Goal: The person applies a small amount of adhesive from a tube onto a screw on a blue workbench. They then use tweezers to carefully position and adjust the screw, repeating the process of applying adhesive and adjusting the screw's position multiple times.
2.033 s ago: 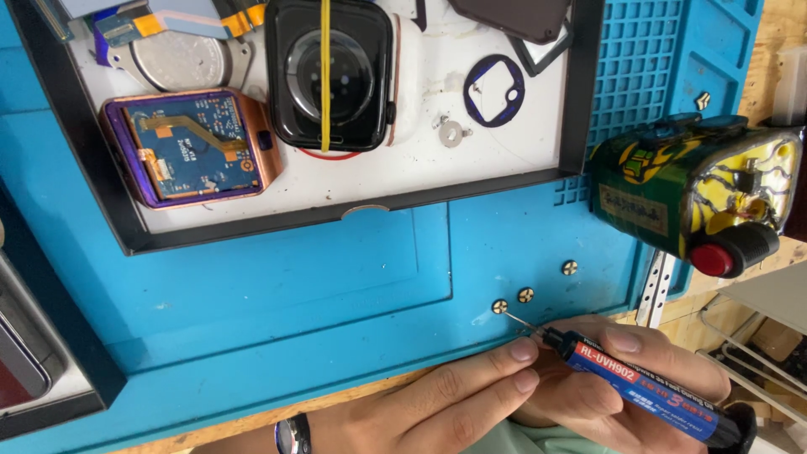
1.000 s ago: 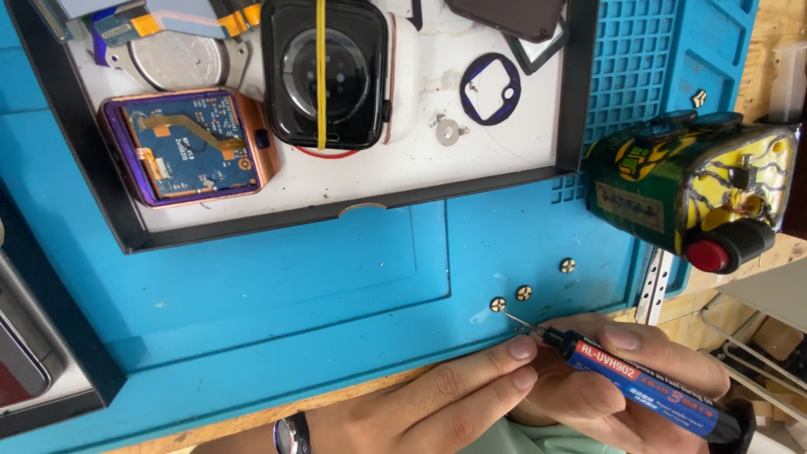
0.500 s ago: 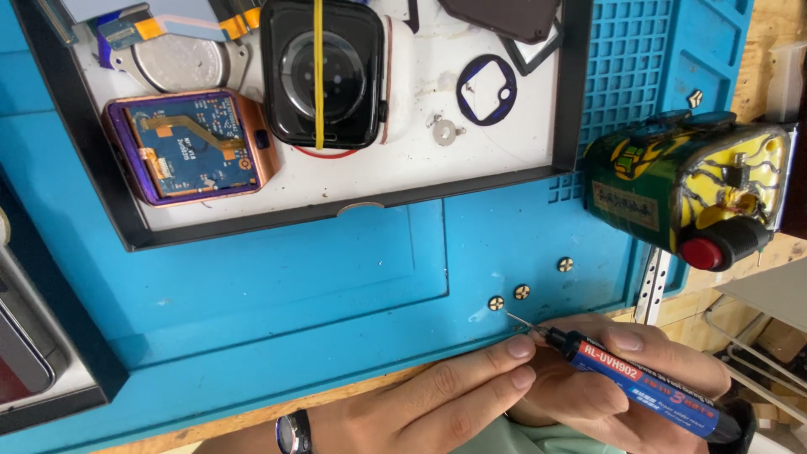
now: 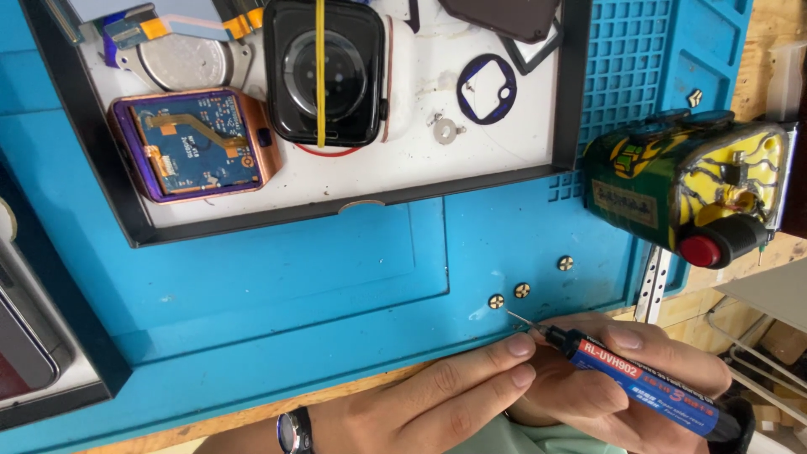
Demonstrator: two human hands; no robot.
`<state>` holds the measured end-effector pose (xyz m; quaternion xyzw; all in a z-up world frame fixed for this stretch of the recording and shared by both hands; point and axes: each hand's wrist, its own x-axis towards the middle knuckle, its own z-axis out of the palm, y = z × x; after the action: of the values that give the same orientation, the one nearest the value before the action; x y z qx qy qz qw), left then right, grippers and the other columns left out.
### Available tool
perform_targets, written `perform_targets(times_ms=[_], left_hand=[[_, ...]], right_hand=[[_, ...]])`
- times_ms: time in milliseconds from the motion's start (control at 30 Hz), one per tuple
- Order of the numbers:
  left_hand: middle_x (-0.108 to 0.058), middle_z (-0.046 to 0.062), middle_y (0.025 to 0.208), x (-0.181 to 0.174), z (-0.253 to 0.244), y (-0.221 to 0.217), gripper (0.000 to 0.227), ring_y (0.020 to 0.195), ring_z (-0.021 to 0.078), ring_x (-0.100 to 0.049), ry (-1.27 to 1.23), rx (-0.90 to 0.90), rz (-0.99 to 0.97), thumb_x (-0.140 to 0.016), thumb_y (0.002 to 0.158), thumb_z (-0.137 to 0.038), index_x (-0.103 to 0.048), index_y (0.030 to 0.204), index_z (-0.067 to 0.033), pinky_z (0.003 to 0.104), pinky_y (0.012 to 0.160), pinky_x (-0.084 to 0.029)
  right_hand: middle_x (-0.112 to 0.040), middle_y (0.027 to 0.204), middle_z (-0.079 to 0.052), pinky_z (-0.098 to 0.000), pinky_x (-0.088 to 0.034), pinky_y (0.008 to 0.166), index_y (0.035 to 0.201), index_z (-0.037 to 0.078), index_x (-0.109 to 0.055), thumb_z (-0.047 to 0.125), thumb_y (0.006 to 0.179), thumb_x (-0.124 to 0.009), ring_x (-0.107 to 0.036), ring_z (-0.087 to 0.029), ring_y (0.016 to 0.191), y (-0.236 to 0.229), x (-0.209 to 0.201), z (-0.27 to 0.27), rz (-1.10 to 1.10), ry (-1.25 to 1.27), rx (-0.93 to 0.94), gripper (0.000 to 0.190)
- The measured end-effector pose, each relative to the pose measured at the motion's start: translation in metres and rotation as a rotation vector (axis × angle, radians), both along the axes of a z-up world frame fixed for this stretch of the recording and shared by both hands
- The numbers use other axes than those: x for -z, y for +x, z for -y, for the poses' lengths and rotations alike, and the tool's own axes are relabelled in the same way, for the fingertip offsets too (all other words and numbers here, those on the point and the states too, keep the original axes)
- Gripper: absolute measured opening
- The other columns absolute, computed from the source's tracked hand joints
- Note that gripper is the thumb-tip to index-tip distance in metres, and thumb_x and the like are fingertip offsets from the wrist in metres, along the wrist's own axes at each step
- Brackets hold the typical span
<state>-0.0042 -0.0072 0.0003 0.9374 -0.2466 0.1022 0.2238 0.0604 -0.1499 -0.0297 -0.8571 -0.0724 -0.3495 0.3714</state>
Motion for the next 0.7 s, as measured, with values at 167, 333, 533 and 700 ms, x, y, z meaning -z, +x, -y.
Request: perform_targets(times_ms=[167,333,533,700], left_hand=[[-0.045,-0.003,0.145,0.002,-0.001,0.001,0.041,0.133,0.0055,-0.045,-0.001,-0.024,0.027,-0.031,0.103,-0.032,-0.041,0.139,-0.0140,0.032,0.097,-0.051],[-0.048,0.000,0.141,0.010,-0.002,0.005,0.033,0.130,0.0073,-0.051,-0.022,-0.006,0.130,-0.038,0.105,-0.022,-0.045,0.136,-0.0116,0.026,0.103,-0.049],[-0.059,0.001,0.129,0.017,0.010,0.008,0.027,0.114,0.0100,-0.067,-0.213,-0.069,0.204,-0.048,0.104,-0.022,-0.057,0.126,-0.0117,0.027,0.093,-0.056],[-0.062,0.004,0.123,0.011,0.027,0.004,0.023,0.110,0.0096,-0.067,-0.333,-0.136,0.195,-0.051,0.101,-0.016,-0.062,0.119,-0.0081,0.027,0.091,-0.056]], right_hand=[[-0.037,0.080,-0.013,-0.0365,-0.023,0.053,0.075,0.001,-0.032,0.043,0.093,-0.057,-0.030,-0.019,0.054,0.011,0.008,-0.003,0.147,0.080,0.022,0.053],[-0.033,0.076,-0.018,-0.0375,-0.021,0.050,0.083,-0.005,-0.031,0.038,0.094,-0.051,-0.030,-0.023,0.058,0.020,0.008,-0.005,0.288,0.020,-0.004,0.049],[-0.031,0.091,-0.010,-0.0332,-0.025,0.057,0.096,0.006,-0.027,0.041,0.099,-0.049,-0.029,-0.017,0.070,0.019,0.003,0.003,0.255,0.195,-0.156,0.041],[-0.033,0.074,-0.004,-0.0252,-0.025,0.045,0.087,0.008,-0.037,0.034,0.095,-0.055,-0.031,-0.012,0.047,0.023,-0.012,0.068,0.201,0.574,-0.506,0.032]])
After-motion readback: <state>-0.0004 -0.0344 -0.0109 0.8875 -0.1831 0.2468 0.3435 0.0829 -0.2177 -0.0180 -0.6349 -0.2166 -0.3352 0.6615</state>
